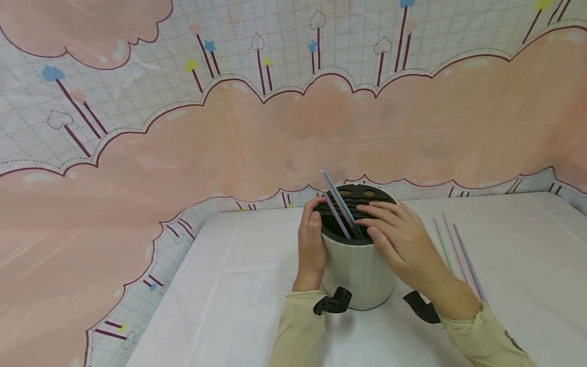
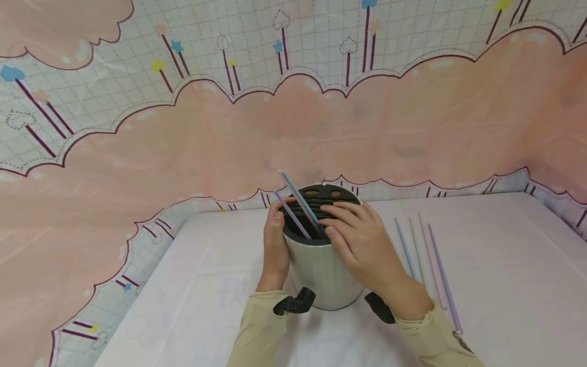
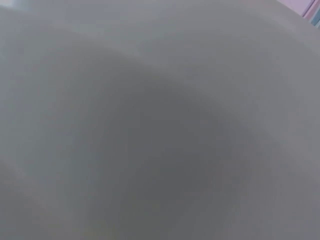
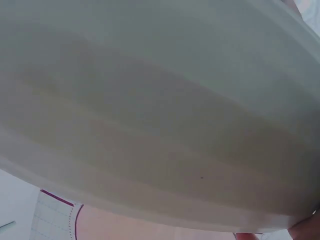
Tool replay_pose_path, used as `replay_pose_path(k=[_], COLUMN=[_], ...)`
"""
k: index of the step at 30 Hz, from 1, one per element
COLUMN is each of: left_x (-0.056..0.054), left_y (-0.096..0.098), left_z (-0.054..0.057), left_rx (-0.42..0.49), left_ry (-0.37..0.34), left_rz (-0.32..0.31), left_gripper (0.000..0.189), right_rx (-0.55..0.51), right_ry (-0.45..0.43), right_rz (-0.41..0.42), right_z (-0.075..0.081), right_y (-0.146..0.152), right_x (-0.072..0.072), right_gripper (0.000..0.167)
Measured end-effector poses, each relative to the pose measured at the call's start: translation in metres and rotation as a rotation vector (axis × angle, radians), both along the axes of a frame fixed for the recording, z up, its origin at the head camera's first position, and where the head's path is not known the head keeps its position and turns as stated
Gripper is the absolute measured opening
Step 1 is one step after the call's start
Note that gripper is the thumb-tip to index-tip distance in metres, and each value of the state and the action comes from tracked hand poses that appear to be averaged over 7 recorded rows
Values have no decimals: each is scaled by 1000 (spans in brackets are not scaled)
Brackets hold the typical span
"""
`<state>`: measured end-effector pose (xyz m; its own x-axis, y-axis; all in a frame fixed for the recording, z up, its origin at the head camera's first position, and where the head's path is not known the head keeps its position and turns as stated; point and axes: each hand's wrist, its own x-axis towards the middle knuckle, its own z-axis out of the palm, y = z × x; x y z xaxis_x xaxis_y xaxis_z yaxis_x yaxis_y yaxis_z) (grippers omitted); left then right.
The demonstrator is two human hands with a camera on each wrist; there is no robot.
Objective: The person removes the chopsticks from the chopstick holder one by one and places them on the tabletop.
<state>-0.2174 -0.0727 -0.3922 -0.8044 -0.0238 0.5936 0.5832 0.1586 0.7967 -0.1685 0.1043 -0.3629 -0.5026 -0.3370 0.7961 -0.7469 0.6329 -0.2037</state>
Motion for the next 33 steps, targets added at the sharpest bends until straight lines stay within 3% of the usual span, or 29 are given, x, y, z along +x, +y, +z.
replay_pose_path(k=[19,28,33], left_x=[-1,0,0], left_y=[1,1,0], left_z=[-1,-2,-2], left_rx=[-5,7,12], left_ry=[16,-4,-15], left_rz=[-11,-9,-9], left_gripper=[40,38,39], right_rx=[-53,-87,-78], right_ry=[-31,-146,-156], right_rz=[-87,-127,-121], right_z=[0,1,2], right_y=[-3,-5,-5], right_x=[0,2,2], right_gripper=[24,22,24])
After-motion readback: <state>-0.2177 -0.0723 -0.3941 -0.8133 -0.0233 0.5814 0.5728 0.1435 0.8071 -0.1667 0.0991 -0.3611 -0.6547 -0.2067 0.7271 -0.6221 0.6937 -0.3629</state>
